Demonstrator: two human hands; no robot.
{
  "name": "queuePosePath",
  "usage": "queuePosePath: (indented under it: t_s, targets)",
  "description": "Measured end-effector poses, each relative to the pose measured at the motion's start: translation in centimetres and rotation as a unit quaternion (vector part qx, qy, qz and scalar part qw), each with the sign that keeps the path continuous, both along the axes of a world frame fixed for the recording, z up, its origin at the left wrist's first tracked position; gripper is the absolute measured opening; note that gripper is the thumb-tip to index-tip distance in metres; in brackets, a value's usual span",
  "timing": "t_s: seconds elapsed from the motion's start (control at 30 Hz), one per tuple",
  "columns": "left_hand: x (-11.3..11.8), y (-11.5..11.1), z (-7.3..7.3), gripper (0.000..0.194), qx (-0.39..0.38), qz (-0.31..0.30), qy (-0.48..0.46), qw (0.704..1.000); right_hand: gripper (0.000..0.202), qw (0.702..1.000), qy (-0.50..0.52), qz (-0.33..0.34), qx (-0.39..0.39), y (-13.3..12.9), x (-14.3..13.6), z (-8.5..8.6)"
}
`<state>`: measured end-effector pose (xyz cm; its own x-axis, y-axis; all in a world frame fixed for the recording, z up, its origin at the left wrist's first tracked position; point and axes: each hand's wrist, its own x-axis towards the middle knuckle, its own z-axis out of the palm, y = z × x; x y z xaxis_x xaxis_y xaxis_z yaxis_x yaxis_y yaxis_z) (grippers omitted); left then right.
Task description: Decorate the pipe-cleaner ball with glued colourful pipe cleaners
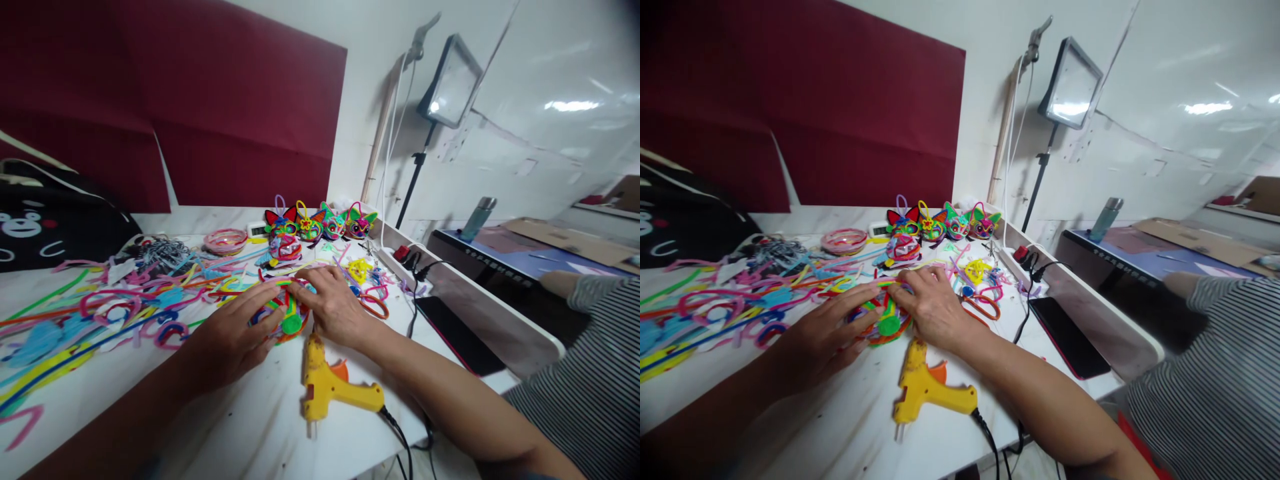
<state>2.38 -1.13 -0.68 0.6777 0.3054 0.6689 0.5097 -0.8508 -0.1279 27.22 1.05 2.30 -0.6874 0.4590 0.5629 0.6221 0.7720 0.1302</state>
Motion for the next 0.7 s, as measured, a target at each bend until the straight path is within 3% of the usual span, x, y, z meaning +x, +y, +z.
queuePosePath:
  t_s: [0.7]
  targets:
    - [0.07, -0.13, 0.08, 0.045, 0.006, 0.006, 0.006, 1.000, 0.042, 1.000, 0.002, 0.000, 0.003, -0.04, 0.00, -0.06]
